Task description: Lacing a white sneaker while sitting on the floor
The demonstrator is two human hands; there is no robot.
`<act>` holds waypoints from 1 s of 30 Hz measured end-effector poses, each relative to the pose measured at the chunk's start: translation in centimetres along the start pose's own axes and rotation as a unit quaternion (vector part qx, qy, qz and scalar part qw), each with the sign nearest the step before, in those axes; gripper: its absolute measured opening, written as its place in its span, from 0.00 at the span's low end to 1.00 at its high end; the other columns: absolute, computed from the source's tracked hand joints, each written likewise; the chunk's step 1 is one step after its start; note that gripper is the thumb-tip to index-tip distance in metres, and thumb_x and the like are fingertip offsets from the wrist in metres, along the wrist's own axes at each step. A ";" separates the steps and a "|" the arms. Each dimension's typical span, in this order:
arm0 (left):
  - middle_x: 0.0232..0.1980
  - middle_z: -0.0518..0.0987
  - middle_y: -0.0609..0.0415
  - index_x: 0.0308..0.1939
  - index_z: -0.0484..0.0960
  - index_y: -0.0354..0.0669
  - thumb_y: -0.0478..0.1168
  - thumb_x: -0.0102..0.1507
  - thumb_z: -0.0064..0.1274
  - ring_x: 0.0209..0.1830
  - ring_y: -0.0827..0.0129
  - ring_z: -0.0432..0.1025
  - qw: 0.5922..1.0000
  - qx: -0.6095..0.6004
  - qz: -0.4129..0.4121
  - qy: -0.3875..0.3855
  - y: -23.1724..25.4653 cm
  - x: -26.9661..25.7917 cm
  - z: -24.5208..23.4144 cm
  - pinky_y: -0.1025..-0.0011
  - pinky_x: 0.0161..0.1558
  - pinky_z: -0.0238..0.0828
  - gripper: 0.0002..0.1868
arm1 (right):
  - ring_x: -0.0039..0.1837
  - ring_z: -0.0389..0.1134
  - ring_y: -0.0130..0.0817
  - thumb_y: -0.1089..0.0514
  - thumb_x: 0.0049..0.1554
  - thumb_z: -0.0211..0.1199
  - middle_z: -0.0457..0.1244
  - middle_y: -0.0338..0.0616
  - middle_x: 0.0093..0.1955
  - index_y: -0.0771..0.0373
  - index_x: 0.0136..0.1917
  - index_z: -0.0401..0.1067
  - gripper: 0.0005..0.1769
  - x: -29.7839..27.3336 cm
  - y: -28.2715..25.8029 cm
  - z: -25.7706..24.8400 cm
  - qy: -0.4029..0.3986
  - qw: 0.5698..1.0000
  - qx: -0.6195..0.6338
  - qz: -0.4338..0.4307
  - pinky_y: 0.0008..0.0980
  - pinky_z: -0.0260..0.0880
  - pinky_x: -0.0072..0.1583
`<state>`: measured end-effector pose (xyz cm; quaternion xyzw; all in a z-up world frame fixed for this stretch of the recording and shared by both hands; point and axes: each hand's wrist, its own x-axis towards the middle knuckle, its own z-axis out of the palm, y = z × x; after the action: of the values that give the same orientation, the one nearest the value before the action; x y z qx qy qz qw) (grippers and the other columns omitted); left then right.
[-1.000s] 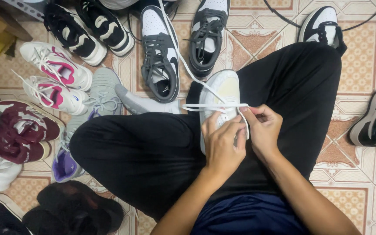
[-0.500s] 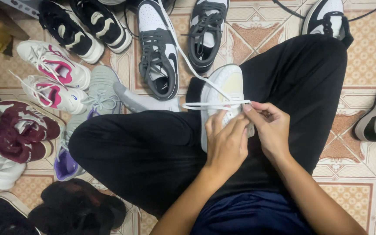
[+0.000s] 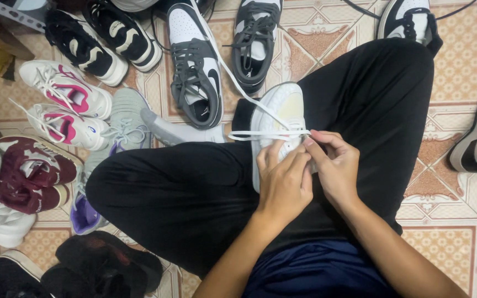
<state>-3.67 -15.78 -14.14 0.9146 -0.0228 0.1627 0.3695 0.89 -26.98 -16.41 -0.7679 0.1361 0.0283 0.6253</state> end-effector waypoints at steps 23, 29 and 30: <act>0.45 0.71 0.47 0.37 0.83 0.36 0.35 0.56 0.59 0.37 0.47 0.74 0.992 0.094 -0.070 -0.041 0.0 4.5 -0.7 0.55 0.29 0.76 0.07 | 0.47 0.75 0.46 0.70 0.53 0.74 0.71 0.55 0.48 0.70 0.53 0.80 0.12 0.3 -1.8 -1.0 -0.070 0.978 -0.137 -0.140 0.37 0.79 0.40; 0.43 0.70 0.46 0.31 0.85 0.34 0.33 0.55 0.61 0.33 0.46 0.77 0.992 0.077 -0.072 -0.070 -0.7 5.3 0.0 0.52 0.25 0.77 0.04 | 0.47 0.74 0.44 0.69 0.57 0.70 0.71 0.53 0.47 0.69 0.53 0.80 0.10 0.4 -1.1 -0.8 -0.060 0.981 -0.134 -0.127 0.34 0.78 0.37; 0.43 0.70 0.47 0.30 0.85 0.34 0.34 0.55 0.62 0.33 0.47 0.77 0.992 0.080 -0.067 -0.071 -0.8 5.0 0.2 0.53 0.25 0.78 0.04 | 0.46 0.74 0.45 0.69 0.57 0.69 0.71 0.53 0.46 0.68 0.52 0.80 0.09 0.3 -1.0 -0.8 -0.054 0.979 -0.140 -0.137 0.34 0.77 0.35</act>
<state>1.27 -14.94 -13.21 0.9500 0.0258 0.0736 0.3023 1.35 -27.58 -15.32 -0.8567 -0.0095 0.0026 0.5158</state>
